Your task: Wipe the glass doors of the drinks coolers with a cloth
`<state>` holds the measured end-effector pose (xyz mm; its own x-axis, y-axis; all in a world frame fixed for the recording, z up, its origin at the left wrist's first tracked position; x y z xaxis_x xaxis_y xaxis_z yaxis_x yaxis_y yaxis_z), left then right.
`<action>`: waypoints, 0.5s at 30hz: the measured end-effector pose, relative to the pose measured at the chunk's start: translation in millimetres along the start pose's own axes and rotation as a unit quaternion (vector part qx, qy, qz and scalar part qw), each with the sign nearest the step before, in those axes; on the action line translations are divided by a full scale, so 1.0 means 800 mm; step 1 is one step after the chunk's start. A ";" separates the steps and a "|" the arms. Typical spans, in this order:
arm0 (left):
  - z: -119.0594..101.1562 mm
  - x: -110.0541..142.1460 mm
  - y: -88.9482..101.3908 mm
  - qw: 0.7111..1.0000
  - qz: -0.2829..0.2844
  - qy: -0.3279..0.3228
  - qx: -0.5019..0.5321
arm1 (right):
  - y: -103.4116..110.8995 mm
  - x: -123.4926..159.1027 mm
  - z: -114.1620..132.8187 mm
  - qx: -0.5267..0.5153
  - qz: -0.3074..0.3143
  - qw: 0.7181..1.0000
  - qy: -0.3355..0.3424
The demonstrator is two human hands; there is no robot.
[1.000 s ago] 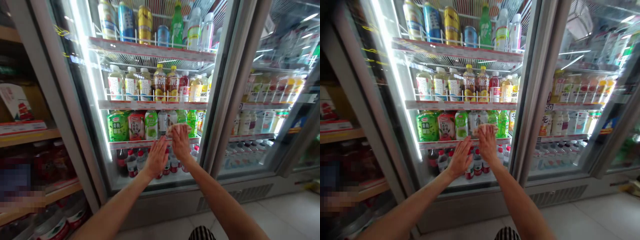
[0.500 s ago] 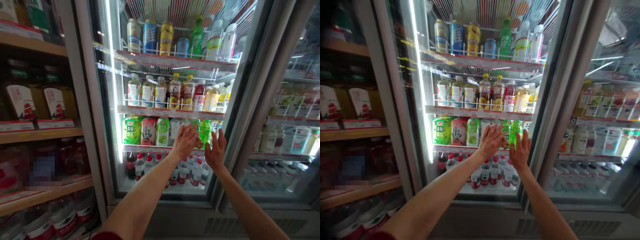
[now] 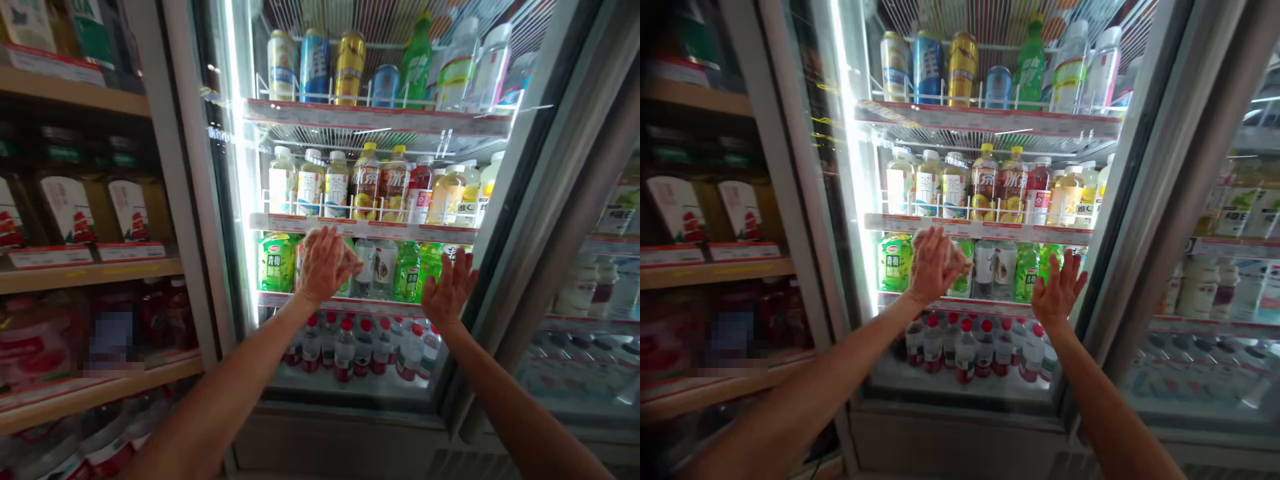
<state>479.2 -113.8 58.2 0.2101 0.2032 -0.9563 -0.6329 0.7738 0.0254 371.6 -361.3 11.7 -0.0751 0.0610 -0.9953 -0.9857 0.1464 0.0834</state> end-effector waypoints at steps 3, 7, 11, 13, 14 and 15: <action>-0.028 0.003 -0.015 0.998 0.044 -0.053 -0.007 | 0.003 -0.001 -0.003 0.003 -0.001 1.000 0.004; 0.056 0.014 0.024 0.998 -0.004 -0.009 -0.066 | 0.007 -0.009 0.004 0.008 0.006 1.000 0.003; 0.106 0.027 0.057 0.986 -0.045 0.109 -0.120 | -0.010 -0.027 0.063 -0.025 0.047 0.996 0.077; 0.066 0.033 0.043 0.993 -0.005 0.060 -0.099 | -0.020 -0.033 0.091 -0.032 0.053 0.994 0.087; 0.039 0.037 0.030 0.997 0.038 0.013 -0.062 | -0.024 -0.035 0.100 -0.031 0.049 0.995 0.081; 0.015 0.044 0.018 0.996 0.073 -0.023 -0.033 | -0.026 -0.035 0.105 -0.029 0.042 0.996 0.074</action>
<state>486.0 -88.4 28.7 0.1451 0.3395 -0.9294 -0.7070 0.6927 0.1426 406.5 -283.5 41.8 -0.1753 -0.0768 -0.9815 -0.9817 0.0886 0.1684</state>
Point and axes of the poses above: each hand's wrist, its own x-axis away from the middle knuckle, its own y-axis out of the back of the hand, z = x × y, the point moved 5 cm from there along -x, towards the middle knuckle, and after that the axes turned 6 degrees about -x, right-handed, at the moved point
